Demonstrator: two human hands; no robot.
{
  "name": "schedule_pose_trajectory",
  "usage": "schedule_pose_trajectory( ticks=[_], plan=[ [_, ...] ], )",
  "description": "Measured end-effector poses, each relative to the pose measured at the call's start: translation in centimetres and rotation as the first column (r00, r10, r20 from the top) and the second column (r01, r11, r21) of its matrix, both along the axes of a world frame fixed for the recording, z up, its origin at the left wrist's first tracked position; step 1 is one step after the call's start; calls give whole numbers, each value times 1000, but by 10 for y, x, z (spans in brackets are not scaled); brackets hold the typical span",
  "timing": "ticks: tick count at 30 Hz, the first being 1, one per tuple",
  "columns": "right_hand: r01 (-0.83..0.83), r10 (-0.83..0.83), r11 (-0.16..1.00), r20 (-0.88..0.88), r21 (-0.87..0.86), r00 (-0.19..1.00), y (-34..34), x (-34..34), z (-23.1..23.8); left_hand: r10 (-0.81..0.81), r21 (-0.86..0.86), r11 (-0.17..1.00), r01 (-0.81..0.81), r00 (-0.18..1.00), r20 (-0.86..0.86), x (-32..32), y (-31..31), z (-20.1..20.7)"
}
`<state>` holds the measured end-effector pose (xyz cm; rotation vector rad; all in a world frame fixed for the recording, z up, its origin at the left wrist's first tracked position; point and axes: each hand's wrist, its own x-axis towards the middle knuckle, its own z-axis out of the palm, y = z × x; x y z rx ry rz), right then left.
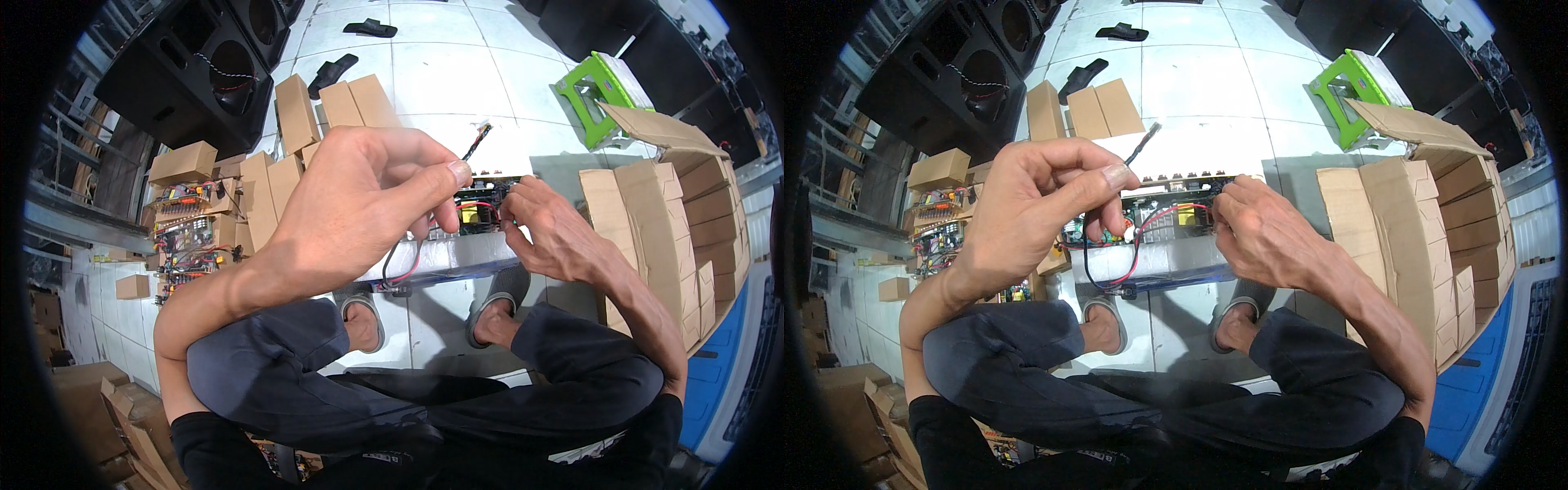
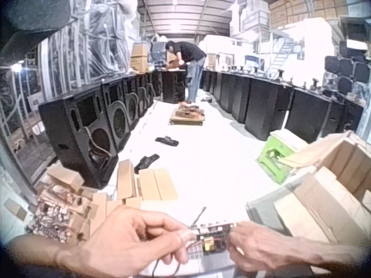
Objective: The person sits on the floor and uses a hot glue gun to apply adhesive to wires and components on a circuit board. They then manually press and adjust the wires to secure them in place.
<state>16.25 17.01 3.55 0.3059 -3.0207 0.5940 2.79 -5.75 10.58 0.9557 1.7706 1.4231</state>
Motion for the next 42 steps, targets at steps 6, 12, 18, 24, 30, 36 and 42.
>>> schedule_pose_trajectory(
  ticks=[6,12,18,24,30,36,42],
  plan=[
    [70,-68,996,36,-59,997,1,2,-6,0,6,1000,0,1000,-7,0,0,0],
    [149,-144,966,36,-212,989,-4,2,13,2,-6,1000,-2,1000,8,1,0,1],
    [242,-263,924,-33,-296,964,1,4,16,10,-14,1000,-9,999,32,2,1,3],
    [139,-104,956,144,-259,984,3,5,18,-10,20,1000,10,1000,7,0,-1,1],
    [-87,132,957,148,-277,980,2,5,13,-7,5,1000,7,1000,-4,0,-2,1],
    [123,-101,982,155,-143,983,-1,6,17,10,31,999,-12,999,39,1,-1,-1],
    [193,-193,974,8,-118,981,0,2,4,-3,2,1000,3,999,34,1,1,1]
  ],
)
